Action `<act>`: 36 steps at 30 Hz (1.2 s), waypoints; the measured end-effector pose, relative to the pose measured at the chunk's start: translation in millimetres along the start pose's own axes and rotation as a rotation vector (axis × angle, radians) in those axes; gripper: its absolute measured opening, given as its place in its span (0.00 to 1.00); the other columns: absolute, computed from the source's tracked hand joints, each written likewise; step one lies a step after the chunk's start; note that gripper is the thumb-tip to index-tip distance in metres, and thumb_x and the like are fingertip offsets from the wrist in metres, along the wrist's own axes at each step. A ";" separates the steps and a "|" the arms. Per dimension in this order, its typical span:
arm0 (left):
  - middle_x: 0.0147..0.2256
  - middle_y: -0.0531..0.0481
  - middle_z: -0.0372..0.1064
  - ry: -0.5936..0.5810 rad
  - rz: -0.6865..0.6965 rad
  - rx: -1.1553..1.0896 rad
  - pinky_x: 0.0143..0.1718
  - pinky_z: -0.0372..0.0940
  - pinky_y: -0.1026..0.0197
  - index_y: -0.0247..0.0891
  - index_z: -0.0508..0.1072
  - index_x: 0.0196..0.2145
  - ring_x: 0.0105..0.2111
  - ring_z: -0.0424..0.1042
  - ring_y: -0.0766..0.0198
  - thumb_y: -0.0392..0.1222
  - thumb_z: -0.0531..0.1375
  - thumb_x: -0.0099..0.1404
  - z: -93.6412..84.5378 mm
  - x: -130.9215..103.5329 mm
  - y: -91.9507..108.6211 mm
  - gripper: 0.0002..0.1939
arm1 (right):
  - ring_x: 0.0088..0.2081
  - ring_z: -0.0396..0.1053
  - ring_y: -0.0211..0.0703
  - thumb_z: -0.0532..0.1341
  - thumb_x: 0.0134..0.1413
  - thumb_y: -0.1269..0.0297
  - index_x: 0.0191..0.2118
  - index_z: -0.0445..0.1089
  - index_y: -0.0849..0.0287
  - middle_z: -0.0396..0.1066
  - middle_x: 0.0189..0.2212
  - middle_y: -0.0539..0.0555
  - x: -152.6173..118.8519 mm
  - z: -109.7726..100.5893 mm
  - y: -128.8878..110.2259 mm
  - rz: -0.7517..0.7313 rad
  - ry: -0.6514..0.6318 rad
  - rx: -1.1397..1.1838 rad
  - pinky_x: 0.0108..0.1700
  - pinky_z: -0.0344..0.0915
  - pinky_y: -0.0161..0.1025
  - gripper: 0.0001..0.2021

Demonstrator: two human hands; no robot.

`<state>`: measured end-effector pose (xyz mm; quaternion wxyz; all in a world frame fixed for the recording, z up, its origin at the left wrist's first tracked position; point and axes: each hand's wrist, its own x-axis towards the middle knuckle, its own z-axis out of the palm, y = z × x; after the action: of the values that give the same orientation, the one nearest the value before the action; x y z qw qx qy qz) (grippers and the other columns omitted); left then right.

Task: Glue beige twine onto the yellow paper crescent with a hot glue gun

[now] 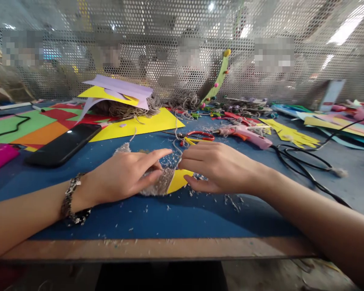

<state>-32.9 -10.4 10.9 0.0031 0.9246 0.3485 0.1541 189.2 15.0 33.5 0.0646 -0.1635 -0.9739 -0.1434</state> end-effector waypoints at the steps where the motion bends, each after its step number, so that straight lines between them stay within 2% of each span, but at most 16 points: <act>1: 0.39 0.51 0.70 0.016 -0.015 0.004 0.37 0.61 0.64 0.40 0.53 0.54 0.37 0.69 0.64 0.44 0.43 0.67 -0.1 -0.6 0.0 0.18 | 0.30 0.61 0.38 0.49 0.55 0.64 0.32 0.67 0.62 0.67 0.28 0.54 0.8 0.2 -1.0 -0.010 0.024 -0.038 0.31 0.55 0.36 0.11; 4: 0.41 0.51 0.69 0.023 -0.031 0.036 0.38 0.61 0.63 0.41 0.58 0.51 0.39 0.69 0.63 0.44 0.45 0.66 -0.4 -2.4 1.3 0.16 | 0.28 0.60 0.38 0.50 0.55 0.59 0.32 0.66 0.62 0.66 0.27 0.53 2.4 2.6 -3.0 -0.063 0.032 -0.043 0.29 0.54 0.36 0.13; 8: 0.47 0.49 0.64 -0.080 0.009 0.043 0.43 0.61 0.60 0.40 0.60 0.50 0.46 0.64 0.59 0.53 0.55 0.57 -1.7 -2.9 2.0 0.26 | 0.31 0.62 0.37 0.51 0.55 0.54 0.36 0.65 0.62 0.67 0.29 0.53 1.5 6.6 -1.0 -0.073 -0.029 0.070 0.30 0.56 0.34 0.16; 11: 0.46 0.48 0.64 -0.116 0.057 0.073 0.44 0.61 0.58 0.38 0.60 0.50 0.45 0.64 0.59 0.55 0.54 0.58 -2.0 -2.8 -1.4 0.26 | 0.30 0.62 0.37 0.50 0.56 0.55 0.33 0.65 0.62 0.67 0.29 0.53 0.6 7.7 0.8 -0.038 -0.025 0.040 0.30 0.56 0.34 0.15; 15: 0.44 0.44 0.67 -0.045 0.099 0.115 0.43 0.61 0.56 0.34 0.61 0.50 0.44 0.66 0.57 0.52 0.47 0.64 -2.3 -4.5 -6.2 0.23 | 0.30 0.60 0.36 0.49 0.57 0.61 0.31 0.64 0.62 0.66 0.28 0.52 2.3 6.5 -3.4 -0.061 0.035 -0.087 0.31 0.54 0.35 0.12; 19: 0.41 0.46 0.70 0.004 0.046 0.074 0.39 0.63 0.56 0.35 0.65 0.47 0.40 0.69 0.58 0.46 0.42 0.67 -3.2 -5.5 -2.1 0.20 | 0.25 0.56 0.35 0.47 0.58 0.69 0.27 0.63 0.61 0.64 0.23 0.49 6.2 5.0 -10.8 -0.060 0.150 -0.254 0.28 0.50 0.36 0.12; 21: 0.40 0.48 0.71 0.042 0.015 0.055 0.39 0.62 0.57 0.37 0.67 0.44 0.39 0.69 0.59 0.44 0.44 0.66 -2.4 -5.1 3.3 0.17 | 0.24 0.54 0.34 0.47 0.58 0.71 0.25 0.63 0.60 0.63 0.21 0.48 7.8 5.1 -13.4 -0.071 0.211 -0.298 0.26 0.47 0.36 0.13; 24: 0.40 0.49 0.71 0.085 -0.049 0.033 0.41 0.61 0.57 0.37 0.68 0.42 0.40 0.68 0.58 0.47 0.51 0.60 1.0 -3.8 11.9 0.16 | 0.23 0.53 0.34 0.48 0.57 0.72 0.24 0.62 0.60 0.62 0.19 0.48 9.4 6.4 -16.8 -0.103 0.282 -0.304 0.25 0.46 0.36 0.13; 26: 0.39 0.50 0.70 0.079 -0.099 0.001 0.41 0.60 0.57 0.37 0.68 0.40 0.39 0.67 0.59 0.47 0.53 0.57 3.6 -2.4 16.6 0.16 | 0.22 0.52 0.34 0.48 0.57 0.72 0.23 0.62 0.60 0.61 0.18 0.48 10.3 7.5 -19.6 -0.124 0.316 -0.303 0.25 0.45 0.36 0.13; 29: 0.36 0.52 0.69 0.040 -0.149 -0.057 0.38 0.59 0.57 0.40 0.67 0.38 0.37 0.66 0.60 0.45 0.51 0.58 6.3 0.2 21.0 0.11 | 0.21 0.51 0.34 0.49 0.56 0.72 0.22 0.61 0.60 0.60 0.18 0.47 11.4 8.4 -24.5 -0.152 0.345 -0.299 0.24 0.45 0.36 0.13; 36: 0.31 0.51 0.63 -0.006 -0.124 -0.073 0.34 0.56 0.57 0.38 0.63 0.33 0.33 0.60 0.60 0.39 0.50 0.57 6.5 1.8 23.3 0.07 | 0.21 0.51 0.34 0.49 0.55 0.72 0.22 0.61 0.61 0.59 0.18 0.48 12.8 10.1 -29.3 -0.183 0.341 -0.279 0.24 0.45 0.36 0.12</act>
<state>-14.7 -26.2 7.9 0.0472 0.9009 0.3993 0.1635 166.6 -4.7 18.5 0.1919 -0.0551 -0.9305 -0.3072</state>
